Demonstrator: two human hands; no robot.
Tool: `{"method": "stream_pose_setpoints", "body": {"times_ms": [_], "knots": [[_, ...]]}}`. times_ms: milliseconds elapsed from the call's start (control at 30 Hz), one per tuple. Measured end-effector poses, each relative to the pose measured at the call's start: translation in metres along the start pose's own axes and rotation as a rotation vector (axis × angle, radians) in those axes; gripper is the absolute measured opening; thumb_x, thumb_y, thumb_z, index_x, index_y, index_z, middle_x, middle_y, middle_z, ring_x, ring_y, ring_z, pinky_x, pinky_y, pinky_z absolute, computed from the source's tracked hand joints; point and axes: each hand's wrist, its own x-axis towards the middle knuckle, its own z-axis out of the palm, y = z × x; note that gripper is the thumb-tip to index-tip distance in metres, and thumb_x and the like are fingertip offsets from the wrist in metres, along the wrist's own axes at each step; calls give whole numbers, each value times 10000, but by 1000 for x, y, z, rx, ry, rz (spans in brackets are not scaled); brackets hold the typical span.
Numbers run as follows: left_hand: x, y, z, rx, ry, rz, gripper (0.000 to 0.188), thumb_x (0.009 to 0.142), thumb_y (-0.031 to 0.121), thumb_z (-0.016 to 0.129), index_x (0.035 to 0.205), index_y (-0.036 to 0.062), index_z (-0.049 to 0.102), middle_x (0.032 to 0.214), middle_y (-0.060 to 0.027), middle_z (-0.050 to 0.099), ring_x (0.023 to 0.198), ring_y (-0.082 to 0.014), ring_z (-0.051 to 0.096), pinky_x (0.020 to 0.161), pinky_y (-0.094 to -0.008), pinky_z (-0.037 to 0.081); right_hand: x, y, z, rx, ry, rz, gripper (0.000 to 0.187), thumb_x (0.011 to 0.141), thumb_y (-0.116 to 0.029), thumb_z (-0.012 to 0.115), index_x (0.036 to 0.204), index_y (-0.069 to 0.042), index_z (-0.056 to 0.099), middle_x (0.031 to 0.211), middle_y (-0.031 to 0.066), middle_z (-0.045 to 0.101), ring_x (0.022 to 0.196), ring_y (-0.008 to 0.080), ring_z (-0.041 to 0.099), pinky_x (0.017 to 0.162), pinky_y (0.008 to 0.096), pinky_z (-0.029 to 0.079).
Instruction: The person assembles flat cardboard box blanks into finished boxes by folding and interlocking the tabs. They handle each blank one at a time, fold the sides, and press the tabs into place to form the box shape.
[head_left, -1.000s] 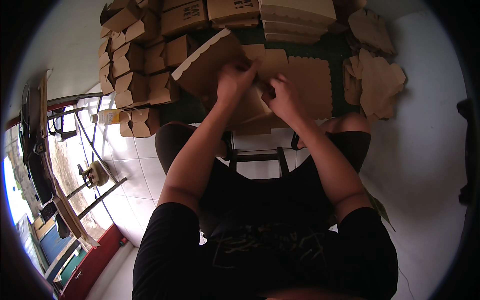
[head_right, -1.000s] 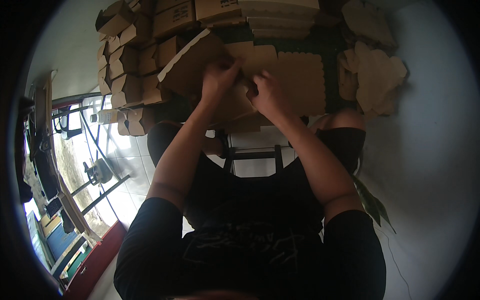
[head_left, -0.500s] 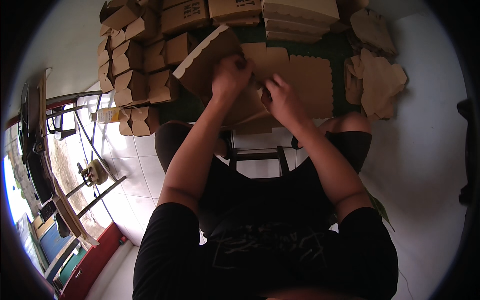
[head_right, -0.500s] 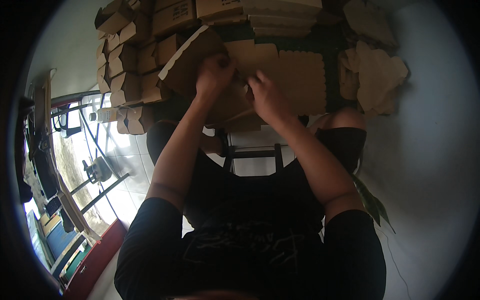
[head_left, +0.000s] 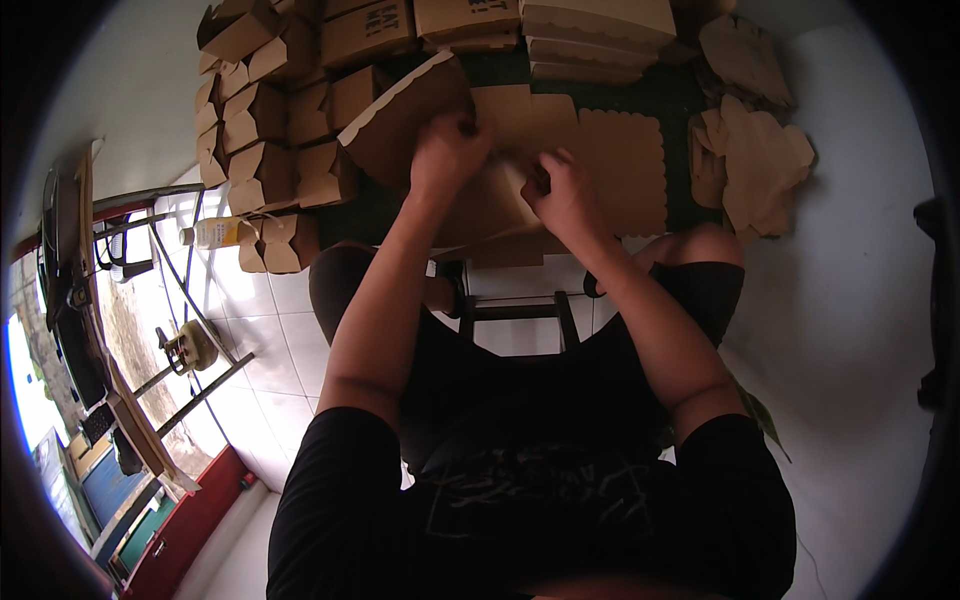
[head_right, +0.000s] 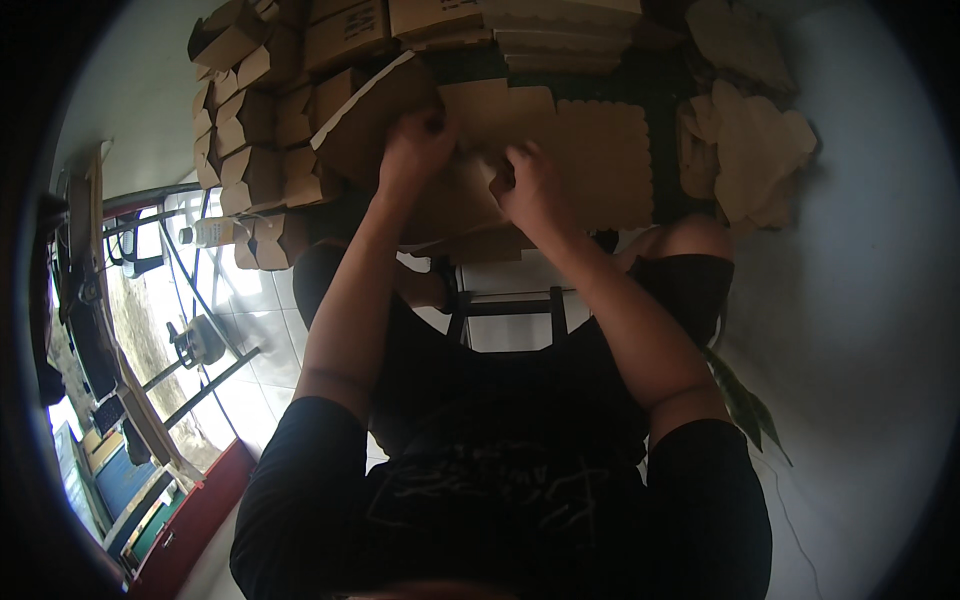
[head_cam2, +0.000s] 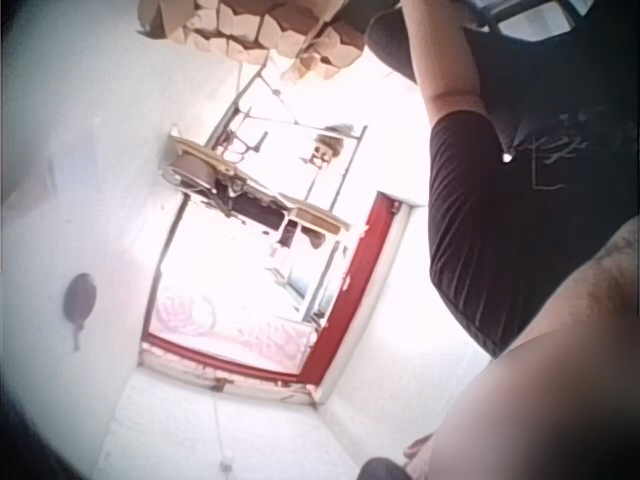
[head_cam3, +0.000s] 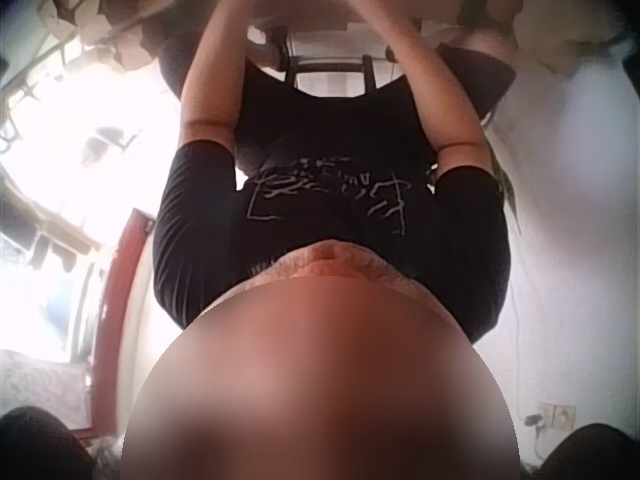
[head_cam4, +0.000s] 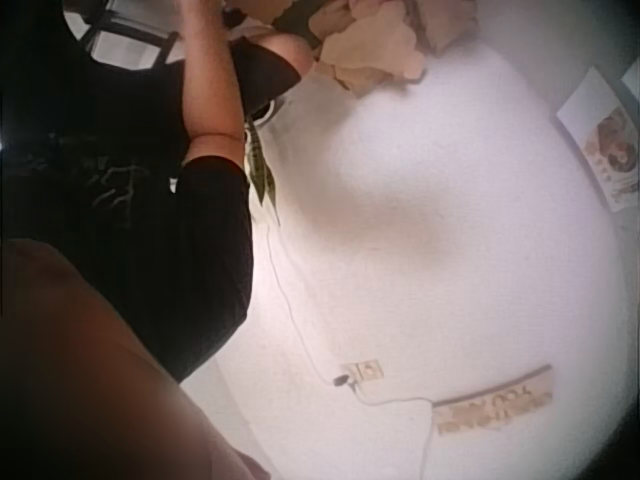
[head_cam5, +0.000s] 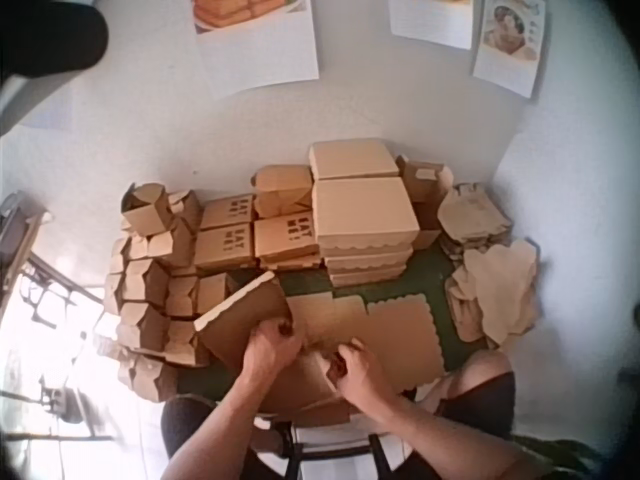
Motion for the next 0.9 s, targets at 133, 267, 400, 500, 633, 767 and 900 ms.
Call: {"method": "stream_pose_setpoints", "body": {"times_ms": [133, 267, 400, 500, 633, 767, 900], "knots": [[-7, -6, 7, 127, -229, -106, 695, 902, 562, 818, 1331, 15, 805, 1292, -276, 807, 1264, -423, 772, 1088, -501, 616, 2, 8, 0, 122, -115, 161, 371, 926, -115, 847, 1261, 26, 772, 1100, 188, 803, 961, 311, 817, 843, 411, 637], [-11, -12, 4, 69, -536, -45, 749, 896, 629, 830, 1315, 9, 810, 1333, -276, 797, 1293, -404, 764, 1120, -487, 594, 6, 10, -1, 233, -220, 309, 401, 965, -173, 841, 1305, 24, 765, 1127, 190, 830, 981, 273, 832, 854, 408, 644], [-18, -7, -2, -3, -428, 32, 731, 912, 646, 822, 1261, 4, 829, 1252, -276, 819, 1232, -414, 788, 1086, -470, 611, 8, 8, -8, 327, -287, 388, 414, 996, -176, 796, 1348, 35, 748, 1170, 208, 833, 1027, 280, 846, 845, 406, 669], [-32, 2, -2, -47, -147, 30, 610, 956, 571, 823, 1161, -3, 855, 1086, -246, 851, 1084, -403, 836, 987, -461, 648, 9, 2, -8, 382, -275, 385, 397, 1027, -164, 768, 1367, 39, 735, 1194, 188, 828, 1007, 250, 842, 805, 380, 691], [-37, 11, -5, -147, 0, 7, 533, 982, 493, 831, 1143, -15, 859, 1051, -223, 860, 1029, -372, 853, 937, -448, 658, 13, -3, -10, 434, -298, 392, 393, 1061, -193, 762, 1374, 42, 730, 1228, 166, 817, 973, 228, 828, 766, 370, 712], [-35, 14, -2, -183, 1, -1, 507, 965, 468, 844, 1117, -15, 865, 1029, -210, 864, 1007, -345, 861, 916, -426, 662, 13, -7, -11, 451, -294, 400, 414, 1066, -255, 786, 1358, 36, 747, 1186, 159, 824, 992, 226, 819, 756, 370, 705], [-36, 7, 4, -198, 6, 16, 505, 956, 460, 849, 1145, -8, 861, 1015, -199, 865, 980, -324, 863, 895, -417, 658, 13, -4, -8, 402, -255, 351, 443, 1087, -361, 758, 1297, 29, 789, 1173, 189, 842, 1075, 291, 824, 895, 407, 659]]}}
